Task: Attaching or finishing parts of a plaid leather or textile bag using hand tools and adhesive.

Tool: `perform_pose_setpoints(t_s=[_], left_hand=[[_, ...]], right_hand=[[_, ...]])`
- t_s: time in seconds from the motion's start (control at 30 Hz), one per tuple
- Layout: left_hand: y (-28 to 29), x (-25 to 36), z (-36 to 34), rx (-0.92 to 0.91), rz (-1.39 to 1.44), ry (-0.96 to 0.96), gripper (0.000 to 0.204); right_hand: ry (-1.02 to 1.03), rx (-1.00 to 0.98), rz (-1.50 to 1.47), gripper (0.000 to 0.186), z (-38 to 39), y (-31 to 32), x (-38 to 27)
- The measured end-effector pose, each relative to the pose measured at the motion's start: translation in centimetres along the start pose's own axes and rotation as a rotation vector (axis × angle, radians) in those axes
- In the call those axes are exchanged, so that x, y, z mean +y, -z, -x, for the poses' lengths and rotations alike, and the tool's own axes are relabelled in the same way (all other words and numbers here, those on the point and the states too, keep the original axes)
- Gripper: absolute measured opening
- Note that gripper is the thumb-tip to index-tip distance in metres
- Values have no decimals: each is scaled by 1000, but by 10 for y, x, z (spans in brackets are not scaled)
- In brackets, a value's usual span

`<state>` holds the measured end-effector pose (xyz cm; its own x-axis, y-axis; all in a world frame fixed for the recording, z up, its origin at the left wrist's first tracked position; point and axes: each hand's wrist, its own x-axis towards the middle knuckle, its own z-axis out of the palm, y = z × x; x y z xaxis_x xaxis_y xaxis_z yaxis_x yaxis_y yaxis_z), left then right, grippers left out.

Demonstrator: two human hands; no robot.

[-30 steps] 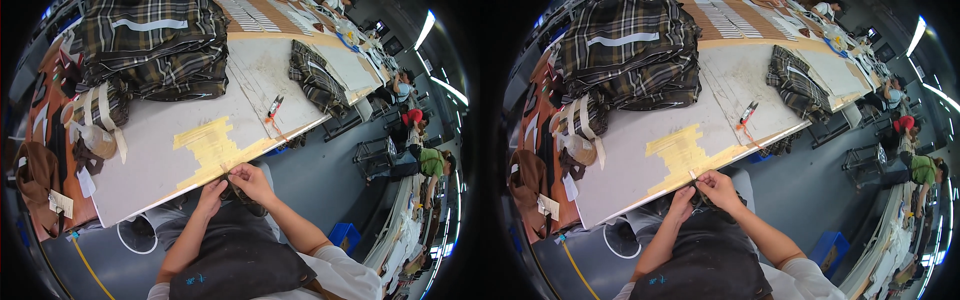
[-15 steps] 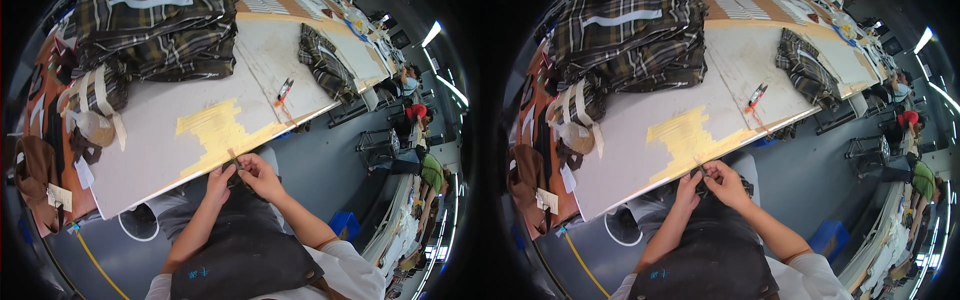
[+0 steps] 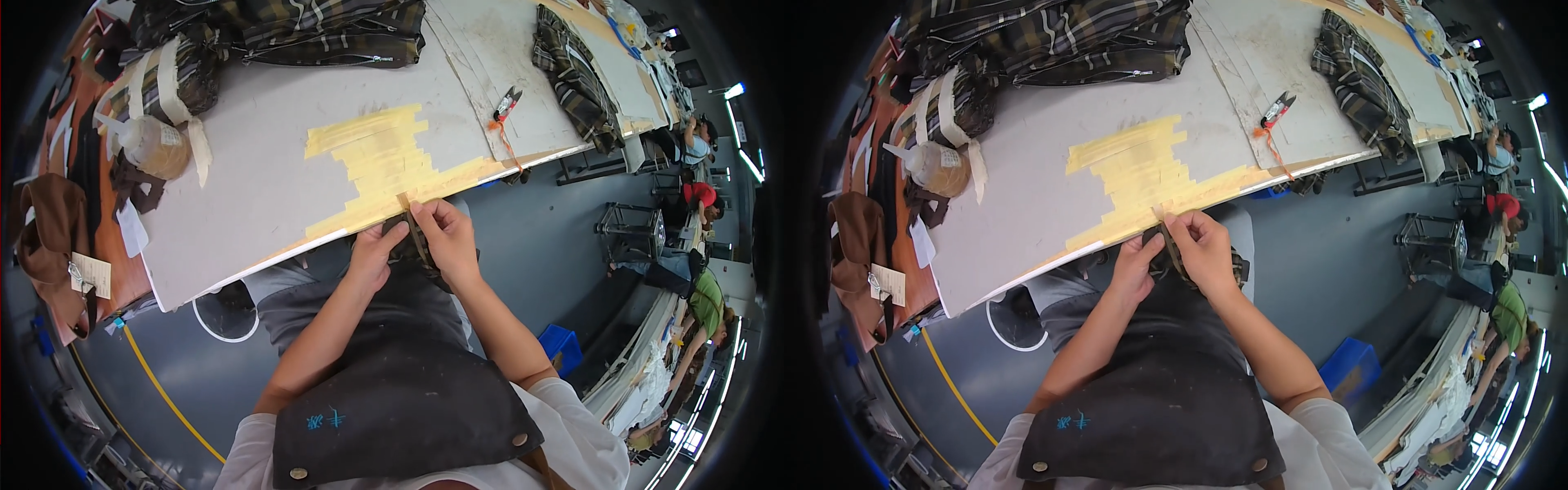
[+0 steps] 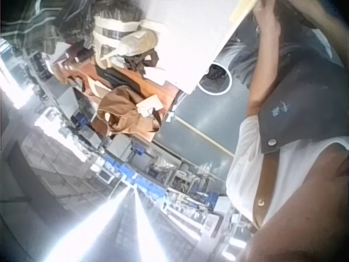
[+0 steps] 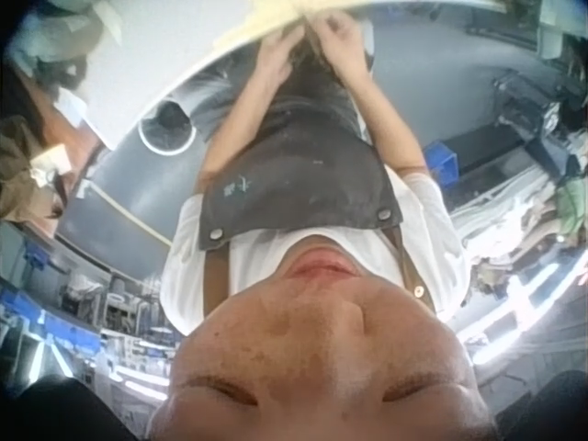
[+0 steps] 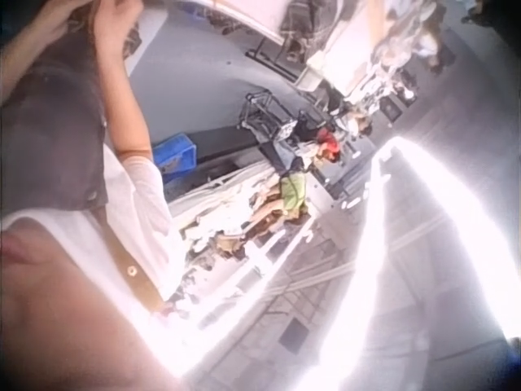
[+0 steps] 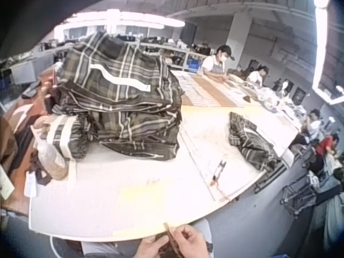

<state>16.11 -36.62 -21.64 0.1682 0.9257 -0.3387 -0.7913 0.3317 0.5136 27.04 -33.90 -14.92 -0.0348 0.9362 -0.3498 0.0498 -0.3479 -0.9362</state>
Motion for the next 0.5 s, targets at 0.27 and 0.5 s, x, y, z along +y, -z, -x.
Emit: perform_pose_setpoints(t_s=[0.27, 0.5], left_hand=[[3, -2, 1, -9, -32, 5, 18], [1, -5, 0, 22, -7, -8, 20]], right_hand=[[-62, -185, -256, 9, 10, 11, -11], [-225, -59, -230, 7, -1, 3, -9]])
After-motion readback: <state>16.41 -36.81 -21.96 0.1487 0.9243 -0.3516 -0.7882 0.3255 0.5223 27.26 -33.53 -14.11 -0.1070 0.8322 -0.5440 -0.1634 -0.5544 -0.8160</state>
